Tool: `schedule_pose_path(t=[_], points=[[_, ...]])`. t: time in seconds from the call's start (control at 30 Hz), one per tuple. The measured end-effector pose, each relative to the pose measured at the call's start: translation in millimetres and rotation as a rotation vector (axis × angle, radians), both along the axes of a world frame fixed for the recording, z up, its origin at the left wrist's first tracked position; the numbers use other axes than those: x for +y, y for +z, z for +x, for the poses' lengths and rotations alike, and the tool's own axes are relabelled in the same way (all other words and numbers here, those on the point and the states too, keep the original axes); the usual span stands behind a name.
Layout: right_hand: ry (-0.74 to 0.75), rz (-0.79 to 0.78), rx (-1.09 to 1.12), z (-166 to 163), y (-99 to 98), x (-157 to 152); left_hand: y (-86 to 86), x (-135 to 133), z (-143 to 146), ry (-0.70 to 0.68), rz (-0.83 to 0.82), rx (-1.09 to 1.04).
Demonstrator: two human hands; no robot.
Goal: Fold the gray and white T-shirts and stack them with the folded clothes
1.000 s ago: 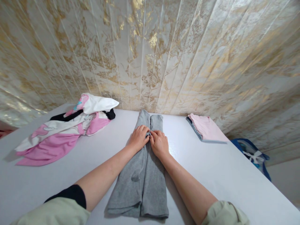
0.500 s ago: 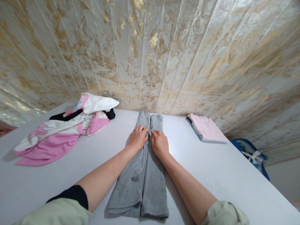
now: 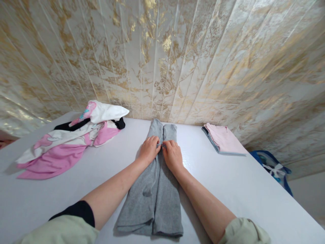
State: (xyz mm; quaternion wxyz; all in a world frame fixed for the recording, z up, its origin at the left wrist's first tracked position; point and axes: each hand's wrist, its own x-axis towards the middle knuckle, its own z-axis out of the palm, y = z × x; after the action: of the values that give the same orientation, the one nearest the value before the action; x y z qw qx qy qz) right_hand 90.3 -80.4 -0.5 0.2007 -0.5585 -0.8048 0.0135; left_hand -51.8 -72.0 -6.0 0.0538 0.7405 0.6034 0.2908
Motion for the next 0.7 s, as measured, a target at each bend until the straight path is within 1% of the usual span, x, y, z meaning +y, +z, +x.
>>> schedule_pose_path(t=[0.2, 0.33, 0.4, 0.47, 0.57, 0.7], points=[[0.021, -0.039, -0.020, 0.0, -0.3, -0.2, -0.3, 2.3, -1.5, 0.039, 0.017, -0.042], [0.023, -0.055, -0.018, 0.2, 0.1, -0.3, 2.2, 10.2, -14.9, 0.157, 0.017, -0.064], [0.022, -0.052, -0.019, -0.2, 0.5, -0.6, 3.5, 15.6, -25.5, 0.235, -0.011, -0.051], [0.009, -0.043, -0.023, -1.1, 0.9, -1.3, 4.5, 19.9, -35.0, 0.278, -0.064, -0.019], [-0.003, -0.020, -0.024, -2.7, 1.8, -3.4, 5.9, 22.4, -41.5, 0.267, -0.138, 0.045], [0.041, -0.004, -0.044, -3.8, 3.1, -7.3, 7.2, 22.8, -39.1, 0.241, -0.169, 0.119]])
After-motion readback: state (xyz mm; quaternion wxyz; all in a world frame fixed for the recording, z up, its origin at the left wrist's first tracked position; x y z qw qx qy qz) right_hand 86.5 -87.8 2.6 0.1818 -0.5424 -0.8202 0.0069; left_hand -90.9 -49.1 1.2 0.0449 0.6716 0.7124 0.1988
